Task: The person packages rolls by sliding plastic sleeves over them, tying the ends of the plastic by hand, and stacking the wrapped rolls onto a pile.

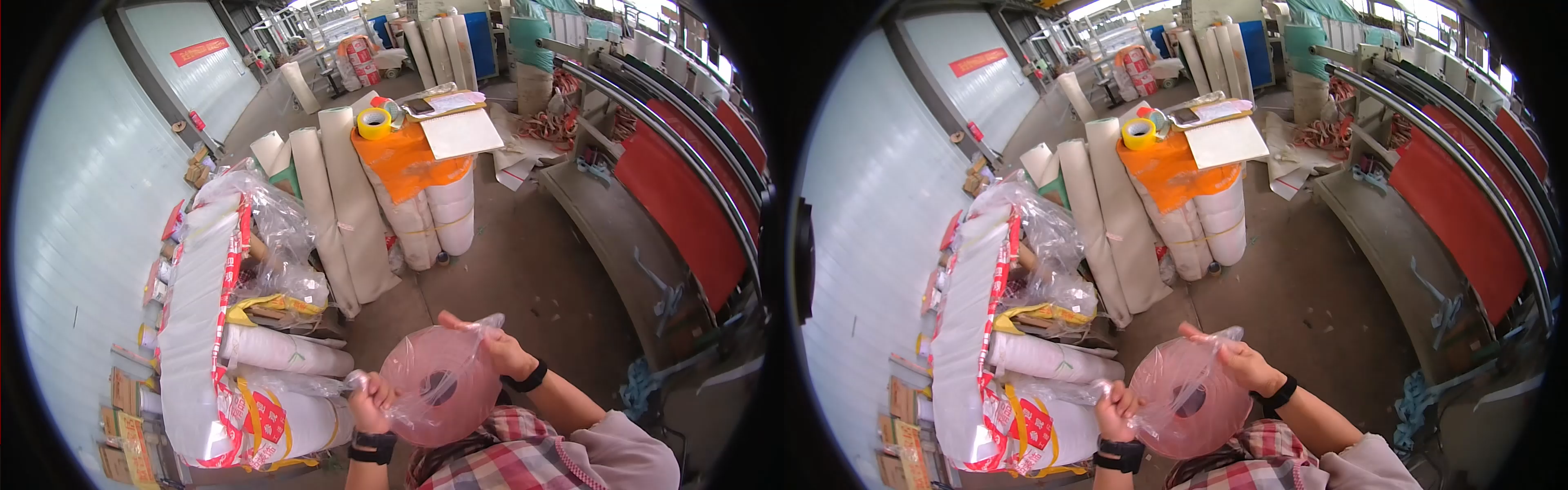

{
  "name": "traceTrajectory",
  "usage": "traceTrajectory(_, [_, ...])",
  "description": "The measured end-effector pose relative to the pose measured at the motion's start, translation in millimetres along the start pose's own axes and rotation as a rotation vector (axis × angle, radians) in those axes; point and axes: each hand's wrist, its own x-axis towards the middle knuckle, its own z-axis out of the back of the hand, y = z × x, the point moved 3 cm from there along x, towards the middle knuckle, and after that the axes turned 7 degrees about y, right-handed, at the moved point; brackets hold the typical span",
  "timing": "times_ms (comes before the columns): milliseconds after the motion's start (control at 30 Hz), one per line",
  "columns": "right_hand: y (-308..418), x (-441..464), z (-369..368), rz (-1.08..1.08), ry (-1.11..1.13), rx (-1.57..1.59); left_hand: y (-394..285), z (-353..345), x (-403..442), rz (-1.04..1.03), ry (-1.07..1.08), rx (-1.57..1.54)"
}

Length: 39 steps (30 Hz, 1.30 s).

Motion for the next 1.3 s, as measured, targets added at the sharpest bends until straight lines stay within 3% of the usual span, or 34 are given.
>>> traceTrajectory(33, [-10,1,8,-0.029,-0.051,0.35,5,2,5,-0.005,-0.002,0.0])
traceTrajectory(100, [-21,9,22,0.006,0.058,0.475,16,21,13,0.024,-0.343,-0.058])
traceTrajectory(133, [-27,14,27,-0.028,0.275,0.639,14,35,14,-0.007,-0.068,-0.503])
traceTrajectory(167, [-28,14,28,-0.026,0.377,0.677,4,13,5,-0.008,-0.071,-0.5])
traceTrajectory(233, [-29,13,30,-0.033,0.586,0.74,-25,-29,-17,-0.317,-0.046,-0.222])
traceTrajectory(267, [1,10,15,-0.045,0.375,0.525,-32,-18,-27,-0.354,0.117,-0.18])
traceTrajectory(300, [27,6,4,-0.056,0.165,0.308,-32,-4,-33,-0.357,0.116,-0.18])
traceTrajectory(333, [44,0,1,-0.069,0.157,0.265,-30,11,-36,-0.373,0.113,0.061])
traceTrajectory(367, [43,-6,9,-0.07,0.165,0.261,-29,23,-36,-0.337,0.205,0.573])
traceTrajectory(400, [38,-11,18,-0.152,0.172,-0.199,-27,35,-37,-0.376,0.294,1.074])
traceTrajectory(433, [34,-13,23,-0.23,0.174,-0.656,-22,21,-35,-0.382,0.284,1.073])
traceTrajectory(467, [35,-8,10,-0.165,0.231,-0.996,-13,-7,-30,-0.42,0.271,1.053])
traceTrajectory(500, [33,0,0,-0.167,0.24,-0.994,-10,-13,-24,-0.376,0.285,1.029])
traceTrajectory(567, [31,19,-25,0.021,0.522,-1.295,0,-5,-4,-0.201,0.337,0.977])
traceTrajectory(600, [29,23,-31,0.116,0.457,-1.195,10,-1,6,-0.302,0.292,0.787])
traceTrajectory(633, [20,18,-28,0.122,0.464,-1.2,21,11,14,-0.312,0.291,0.787])
traceTrajectory(700, [-9,3,-2,-0.219,-0.189,0.327,44,50,22,-0.121,-0.13,0.05])
traceTrajectory(733, [-8,3,-6,-0.157,-0.321,0.512,33,18,19,-0.141,-0.246,-0.283])
traceTrajectory(767, [-13,3,0,-0.156,-0.318,0.508,33,18,20,-0.144,-0.243,-0.285])
traceTrajectory(833, [-18,6,-1,-0.046,0.127,0.343,30,14,16,-0.1,-0.059,-0.304])
traceTrajectory(900, [-19,9,-5,-0.084,0.072,0.285,21,6,15,-0.1,-0.091,-0.285])
traceTrajectory(1000, [-32,13,-2,-0.125,0.144,0.395,23,10,17,-0.087,-0.124,-0.02])
traceTrajectory(1067, [-29,11,-23,-0.393,0.186,-0.608,34,7,23,-0.081,-0.189,0.076])
traceTrajectory(1100, [-25,17,-44,-0.31,0.385,-1.192,39,5,24,-0.067,-0.252,0.175])
traceTrajectory(1167, [-48,15,-55,-0.393,0.51,-1.563,45,-7,19,-0.115,-0.253,0.253])
traceTrajectory(1233, [-58,18,-52,-0.425,0.455,-1.572,48,-24,14,-0.232,-0.075,0.631])
traceTrajectory(1267, [-60,21,-48,-0.467,0.401,-1.581,46,-26,11,-0.259,-0.148,0.856])
traceTrajectory(1300, [-63,22,-45,-0.465,0.409,-1.577,44,-29,9,-0.26,-0.156,0.858])
